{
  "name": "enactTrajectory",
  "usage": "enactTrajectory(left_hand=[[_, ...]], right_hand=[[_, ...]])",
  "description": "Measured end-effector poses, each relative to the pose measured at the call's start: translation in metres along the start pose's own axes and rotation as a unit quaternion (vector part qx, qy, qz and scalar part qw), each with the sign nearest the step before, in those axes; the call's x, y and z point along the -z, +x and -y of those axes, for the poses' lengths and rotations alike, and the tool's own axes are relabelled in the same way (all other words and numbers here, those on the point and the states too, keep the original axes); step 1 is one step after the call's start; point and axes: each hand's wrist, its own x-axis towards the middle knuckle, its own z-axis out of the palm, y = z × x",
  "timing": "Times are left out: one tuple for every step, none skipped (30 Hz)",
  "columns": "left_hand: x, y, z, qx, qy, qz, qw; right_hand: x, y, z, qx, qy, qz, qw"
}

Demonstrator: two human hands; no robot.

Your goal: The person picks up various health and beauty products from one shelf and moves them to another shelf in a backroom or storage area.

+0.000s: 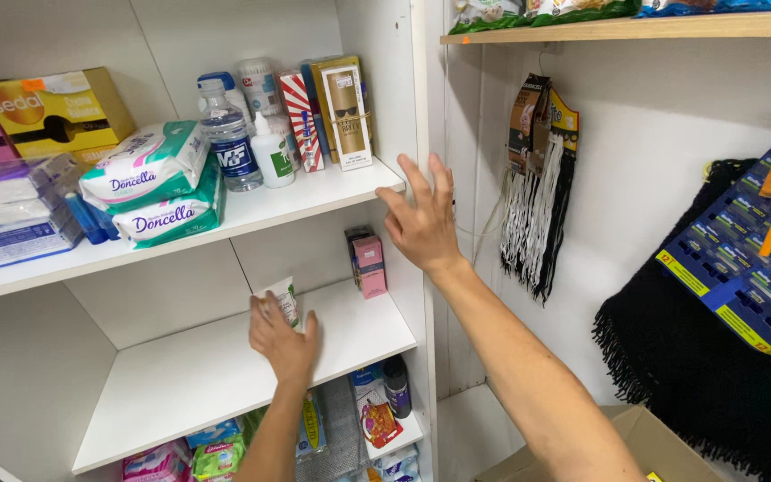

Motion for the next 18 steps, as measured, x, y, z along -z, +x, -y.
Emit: enactTrajectory(left_hand=[[-0.022,-0.004,0.004,-0.002,-0.001,0.001,1.000],[-0.044,-0.007,0.008,-0.092,0.027,-0.040,0.995],[-0.067,-0.012,0.012,-0.180,0.054,-0.081,0.979],[-0.075,-0.011,0.005,-0.180,0.053,-0.079,0.979],[-0.084,-0.013,-0.003,-0.204,0.047,-0.088,0.974],[-0.093,-0.015,-0.010,-0.228,0.041,-0.096,0.968],[-0.097,-0.013,-0.020,-0.227,0.042,-0.093,0.968],[-0.100,-0.012,-0.030,-0.158,-0.054,0.006,0.986],[-0.104,-0.009,-0.041,-0.085,-0.148,0.103,0.980],[-0.111,-0.004,-0.042,-0.085,-0.147,0.105,0.980],[-0.119,0.003,-0.046,0.023,-0.205,0.157,0.966],[-0.127,0.010,-0.049,0.131,-0.259,0.205,0.935],[-0.142,0.016,-0.045,0.131,-0.259,0.207,0.934],[-0.157,0.022,-0.041,0.140,-0.244,0.216,0.935],[-0.170,0.027,-0.035,0.151,-0.228,0.225,0.935],[-0.176,0.029,-0.036,0.151,-0.227,0.226,0.935],[-0.181,0.032,-0.037,0.155,-0.231,0.226,0.934],[-0.186,0.035,-0.038,0.159,-0.235,0.225,0.932]], right_hand=[[0.000,-0.003,0.003,-0.001,-0.002,0.000,1.000],[-0.001,-0.005,0.006,0.064,-0.018,-0.019,0.998],[-0.001,-0.009,0.009,0.129,-0.033,-0.037,0.990],[-0.002,-0.012,0.007,0.128,-0.034,-0.035,0.990],[-0.002,-0.017,0.004,0.152,0.012,-0.023,0.988],[-0.003,-0.021,0.002,0.174,0.058,-0.010,0.983],[-0.006,-0.029,0.001,0.173,0.059,-0.008,0.983],[-0.009,-0.036,0.001,0.174,0.063,-0.001,0.983],[-0.013,-0.043,0.000,0.174,0.066,0.005,0.983],[-0.013,-0.048,0.001,0.171,0.067,0.006,0.983],[-0.014,-0.051,0.001,0.180,0.064,0.014,0.981],[-0.014,-0.054,0.000,0.189,0.061,0.022,0.980],[-0.004,-0.053,0.003,0.188,0.060,0.023,0.980],[0.006,-0.052,0.006,0.200,0.070,0.035,0.977],[0.015,-0.051,0.012,0.210,0.082,0.046,0.973],[0.017,-0.055,0.013,0.209,0.082,0.047,0.973],[0.018,-0.058,0.014,0.212,0.079,0.048,0.973],[0.020,-0.060,0.016,0.215,0.075,0.048,0.973]])
